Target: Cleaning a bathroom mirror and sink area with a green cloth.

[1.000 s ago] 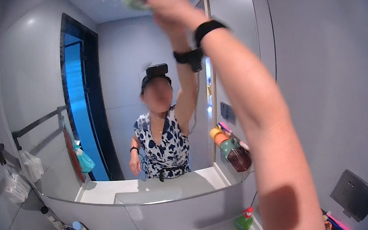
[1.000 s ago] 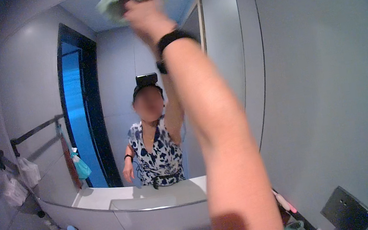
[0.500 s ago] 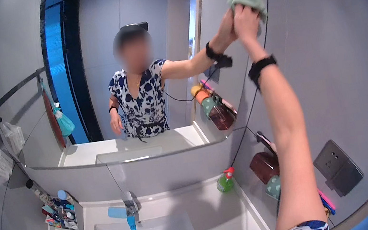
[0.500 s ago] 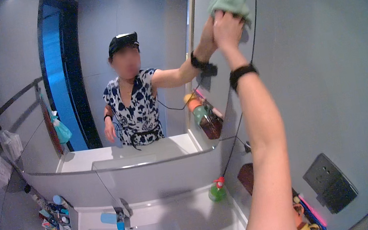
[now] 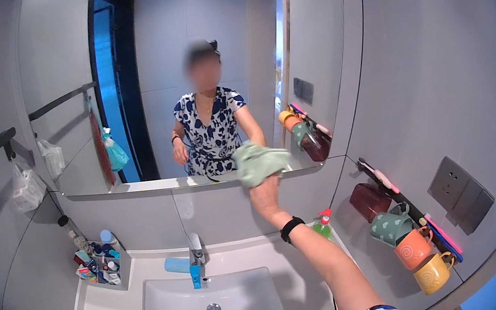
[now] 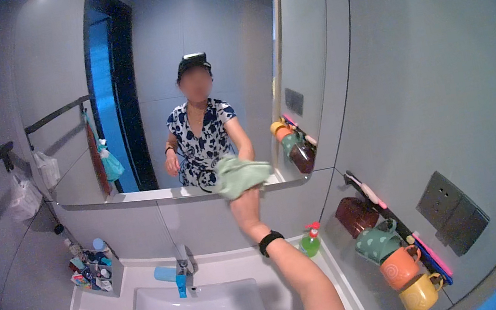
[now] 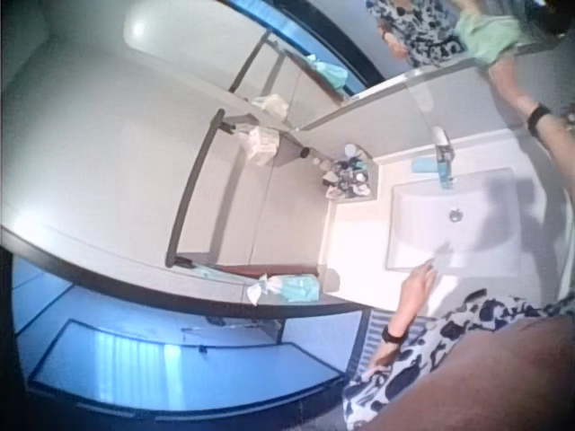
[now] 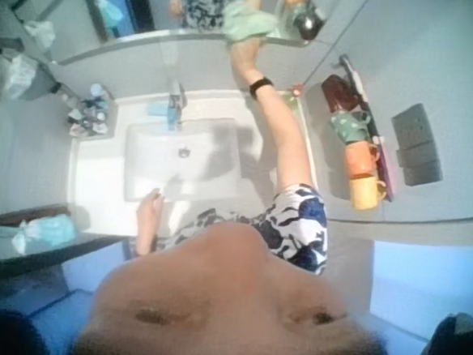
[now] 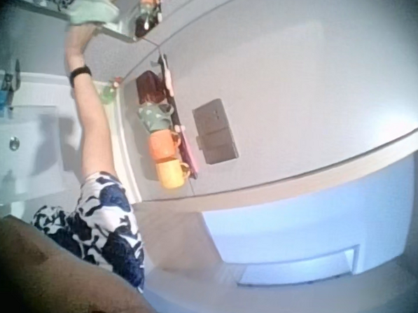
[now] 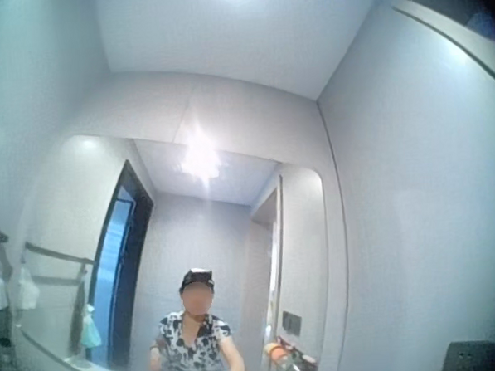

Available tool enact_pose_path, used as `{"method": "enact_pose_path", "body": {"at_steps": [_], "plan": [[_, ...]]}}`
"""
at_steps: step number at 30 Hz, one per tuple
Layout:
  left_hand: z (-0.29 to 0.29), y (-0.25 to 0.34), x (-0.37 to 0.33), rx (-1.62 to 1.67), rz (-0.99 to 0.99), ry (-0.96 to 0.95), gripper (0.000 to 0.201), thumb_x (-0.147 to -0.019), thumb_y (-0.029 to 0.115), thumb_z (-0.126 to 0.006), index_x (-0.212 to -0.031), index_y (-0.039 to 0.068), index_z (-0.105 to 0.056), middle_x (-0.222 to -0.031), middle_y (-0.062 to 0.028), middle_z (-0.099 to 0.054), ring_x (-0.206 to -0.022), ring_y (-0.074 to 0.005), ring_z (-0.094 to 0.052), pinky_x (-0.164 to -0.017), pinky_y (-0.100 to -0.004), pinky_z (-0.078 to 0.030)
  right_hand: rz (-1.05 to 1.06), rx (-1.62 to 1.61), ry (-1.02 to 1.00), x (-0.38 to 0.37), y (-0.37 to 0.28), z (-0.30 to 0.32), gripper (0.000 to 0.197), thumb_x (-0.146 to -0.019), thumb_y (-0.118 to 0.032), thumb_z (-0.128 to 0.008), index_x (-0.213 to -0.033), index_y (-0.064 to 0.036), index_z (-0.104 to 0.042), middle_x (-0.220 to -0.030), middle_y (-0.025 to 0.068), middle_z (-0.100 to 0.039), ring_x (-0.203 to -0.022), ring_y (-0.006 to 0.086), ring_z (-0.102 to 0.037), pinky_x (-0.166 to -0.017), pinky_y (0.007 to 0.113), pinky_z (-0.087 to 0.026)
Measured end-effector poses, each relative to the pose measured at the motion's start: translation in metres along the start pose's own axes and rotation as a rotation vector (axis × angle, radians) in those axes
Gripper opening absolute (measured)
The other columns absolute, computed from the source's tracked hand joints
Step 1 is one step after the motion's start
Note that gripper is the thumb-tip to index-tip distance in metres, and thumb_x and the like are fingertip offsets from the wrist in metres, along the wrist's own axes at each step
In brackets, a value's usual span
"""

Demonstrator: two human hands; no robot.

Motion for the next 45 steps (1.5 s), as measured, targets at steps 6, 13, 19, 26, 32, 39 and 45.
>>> {"method": "enact_pose_path", "body": {"at_steps": [6, 13, 19, 26, 32, 39, 45], "plan": [[0.031, -0.030, 0.033, 0.061, 0.177, 0.054, 0.031, -0.090, 0.021, -0.055, -0.114, 0.001, -0.059, -0.107, -0.0212, -0.063, -0.099, -0.0334, -0.061, -0.087, -0.0367, -0.047, 0.083, -0.101, 0.057, -0.132, 0.048, 0.032, 0.021, -0.077, -0.014, -0.061, -0.095, -0.0037, -0.060, -0.097, 0.0126, -0.061, -0.093, 0.0281, -0.057, -0.086, 0.040, -0.044], [0.079, -0.115, 0.023, 0.017, 0.283, 0.002, 0.035, -0.089, 0.027, -0.053, -0.116, 0.006, -0.059, -0.107, -0.0179, -0.064, -0.100, -0.0338, -0.060, -0.086, -0.0374, -0.047, -1.091, -0.325, 0.542, -0.251, 0.213, 0.120, 0.052, -0.086, -0.042, -0.046, -0.110, 0.0037, -0.057, -0.113, 0.0263, -0.059, -0.109, 0.0379, -0.055, -0.089, 0.046, -0.045], [0.124, -0.214, 0.028, 0.061, 0.213, 0.035, 0.030, -0.085, 0.021, -0.057, -0.111, 0.007, -0.062, -0.107, -0.0143, -0.064, -0.094, -0.0324, -0.062, -0.080, -0.0386, -0.051, -0.572, 0.237, 0.338, -0.438, 0.002, 0.100, 0.041, -0.084, -0.037, -0.047, -0.110, -0.0086, -0.060, -0.107, 0.0217, -0.062, -0.101, 0.0394, -0.058, -0.088, 0.048, -0.043], [0.145, -0.277, 0.003, 0.423, 0.295, 0.019, 0.026, -0.086, 0.018, -0.062, -0.109, 0.007, -0.062, -0.106, -0.0140, -0.064, -0.097, -0.0273, -0.062, -0.083, -0.0318, -0.050, 0.126, 0.319, 0.478, -0.550, -0.295, -0.016, 0.020, -0.077, -0.019, -0.055, -0.093, -0.0107, -0.065, -0.102, 0.0146, -0.059, -0.104, 0.0350, -0.052, -0.093, 0.053, -0.034], [0.171, -0.280, -0.005, 0.437, 0.185, 0.056, 0.038, -0.091, 0.035, -0.052, -0.114, 0.006, -0.061, -0.115, -0.0128, -0.062, -0.102, -0.0279, -0.060, -0.088, -0.0354, -0.048, 0.789, 0.156, -0.023, -0.464, -0.396, -0.072, 0.021, -0.080, -0.018, -0.053, -0.097, -0.0185, -0.066, -0.096, 0.0097, -0.064, -0.114, 0.0292, -0.049, -0.105, 0.047, -0.028], [0.146, -0.314, -0.025, 0.163, 0.040, -0.162, 0.034, -0.092, 0.030, -0.050, -0.115, 0.008, -0.060, -0.114, -0.0137, -0.061, -0.100, -0.0288, -0.060, -0.088, -0.0382, -0.048, 0.190, 0.299, 0.556, -0.484, -0.204, 0.037, 0.010, -0.073, -0.011, -0.059, -0.082, -0.0067, -0.062, -0.087, 0.0142, -0.063, -0.084, 0.0344, -0.059, -0.074, 0.045, -0.047], [-0.083, -0.516, -0.051, -0.536, -0.400, 0.143, 0.034, -0.091, 0.026, -0.053, -0.118, 0.007, -0.056, -0.106, -0.0180, -0.062, -0.094, -0.0332, -0.060, -0.081, -0.0388, -0.048, -1.020, 0.136, 0.547, -0.464, 0.011, 0.152, 0.046, -0.087, -0.040, -0.043, -0.118, -0.0084, -0.056, -0.125, 0.0186, -0.054, -0.115, 0.0379, -0.051, -0.099, 0.047, -0.037]]}}
Point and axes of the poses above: each hand's wrist, its own x-axis away from the middle knuckle, its own z-axis out of the back of the hand, y = z × x, the point moved 1 cm from there along -x, towards the middle knuckle
